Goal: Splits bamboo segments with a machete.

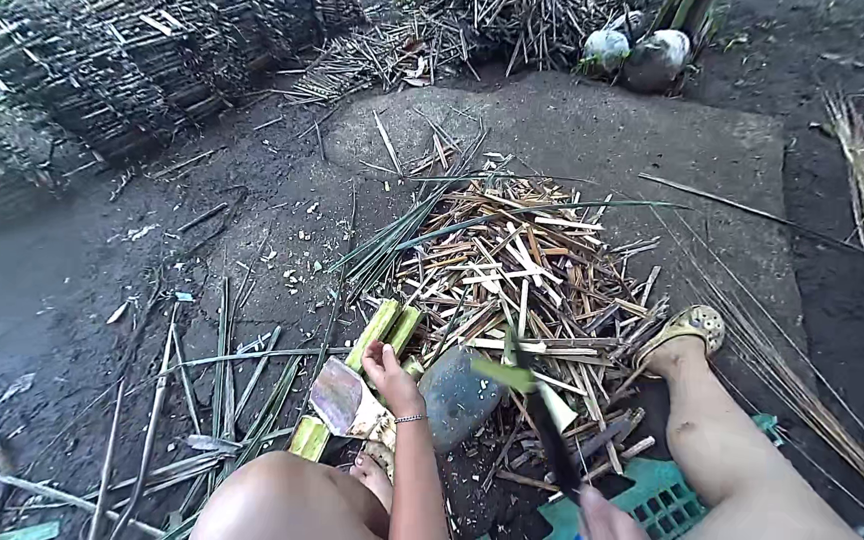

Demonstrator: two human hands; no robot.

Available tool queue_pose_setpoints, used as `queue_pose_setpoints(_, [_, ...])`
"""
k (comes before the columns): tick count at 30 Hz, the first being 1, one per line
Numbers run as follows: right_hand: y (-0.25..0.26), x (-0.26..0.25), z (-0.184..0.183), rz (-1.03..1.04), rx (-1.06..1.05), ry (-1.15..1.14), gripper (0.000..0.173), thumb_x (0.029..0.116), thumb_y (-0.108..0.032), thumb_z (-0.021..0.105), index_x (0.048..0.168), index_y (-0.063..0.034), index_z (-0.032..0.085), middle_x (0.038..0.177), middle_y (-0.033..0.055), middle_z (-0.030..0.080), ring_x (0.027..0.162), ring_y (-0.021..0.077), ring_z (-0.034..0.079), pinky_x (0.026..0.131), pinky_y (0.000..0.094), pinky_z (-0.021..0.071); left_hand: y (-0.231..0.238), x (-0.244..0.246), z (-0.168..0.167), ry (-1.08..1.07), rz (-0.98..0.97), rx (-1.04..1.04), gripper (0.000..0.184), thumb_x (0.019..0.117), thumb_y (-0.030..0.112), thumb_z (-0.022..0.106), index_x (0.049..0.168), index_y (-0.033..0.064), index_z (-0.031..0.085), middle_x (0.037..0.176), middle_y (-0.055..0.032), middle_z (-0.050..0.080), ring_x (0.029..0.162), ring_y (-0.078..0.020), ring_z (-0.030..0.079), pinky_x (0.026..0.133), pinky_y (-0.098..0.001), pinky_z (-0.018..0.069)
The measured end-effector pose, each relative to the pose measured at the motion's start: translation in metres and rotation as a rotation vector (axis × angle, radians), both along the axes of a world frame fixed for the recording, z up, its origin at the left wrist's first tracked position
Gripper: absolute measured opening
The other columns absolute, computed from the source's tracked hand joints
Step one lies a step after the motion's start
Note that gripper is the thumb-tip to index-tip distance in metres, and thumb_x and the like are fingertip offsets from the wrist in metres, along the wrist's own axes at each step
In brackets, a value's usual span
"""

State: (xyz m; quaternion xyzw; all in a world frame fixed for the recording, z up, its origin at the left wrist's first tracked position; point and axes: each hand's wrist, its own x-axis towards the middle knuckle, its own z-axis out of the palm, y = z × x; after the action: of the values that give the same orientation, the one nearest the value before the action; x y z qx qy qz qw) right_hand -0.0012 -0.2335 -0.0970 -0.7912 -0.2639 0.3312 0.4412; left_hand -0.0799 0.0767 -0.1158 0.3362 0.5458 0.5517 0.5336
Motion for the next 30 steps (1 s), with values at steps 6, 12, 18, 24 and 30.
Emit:
queue_pose_setpoints(6, [0.022,0.005,0.027,-0.137,-0.043,0.235,0.050,0.1114,-0.035,0.025,0.084,-0.0070,0.055,0.061,-0.0075,0.050,0.046,0.0026,0.047,0.046,0.0220,0.0455,-0.004,0.000,0.000,-0.024,-0.023,-0.014,0.042,0.1027,0.004,0.046,0.143,-0.0074,0.040,0.141,-0.0246,0.047,0.123,-0.0268,0.050,0.099,-0.0428,0.0437])
queue_pose_setpoints(12, [0.007,0.028,0.070,-0.112,0.276,0.050,0.057,0.1042,-0.065,0.035,0.089,-0.0134,0.056,0.063,-0.0119,0.053,0.047,-0.0004,0.049,0.044,0.0204,0.0460,-0.001,0.004,-0.002,-0.073,0.033,-0.055,0.042,0.1027,0.003,0.045,0.143,-0.0064,0.040,0.136,-0.0224,0.048,0.114,-0.0239,0.051,0.095,-0.0399,0.0443])
queue_pose_setpoints(18, [0.049,0.036,0.011,0.291,-0.518,0.035,0.068,0.1098,-0.050,0.030,0.098,0.0054,0.067,0.075,0.0168,0.060,0.070,0.0311,0.060,0.070,0.0543,0.0487,-0.010,0.016,-0.001,-0.071,-0.032,-0.049,0.041,0.1025,0.003,0.046,0.142,-0.0078,0.041,0.139,-0.0241,0.047,0.117,-0.0254,0.051,0.095,-0.0398,0.0445])
queue_pose_setpoints(24, [0.059,0.041,0.022,0.296,-0.439,0.143,0.052,0.1014,-0.049,0.057,0.111,0.0016,0.063,0.075,0.0096,0.060,0.062,0.0211,0.058,0.066,0.0436,0.0508,-0.010,0.014,-0.003,-0.080,-0.017,-0.074,0.042,0.1028,0.004,0.046,0.143,-0.0064,0.041,0.141,-0.0239,0.046,0.118,-0.0267,0.050,0.095,-0.0421,0.0443])
queue_pose_setpoints(30, [0.022,0.034,-0.009,0.108,-0.385,0.019,0.050,0.1068,-0.040,0.049,0.109,0.0071,0.065,0.078,0.0141,0.063,0.070,0.0260,0.062,0.072,0.0485,0.0512,-0.005,0.005,-0.007,-0.092,0.015,-0.092,0.041,0.1027,0.004,0.044,0.142,-0.0051,0.042,0.137,-0.0222,0.047,0.114,-0.0253,0.051,0.092,-0.0408,0.0446])
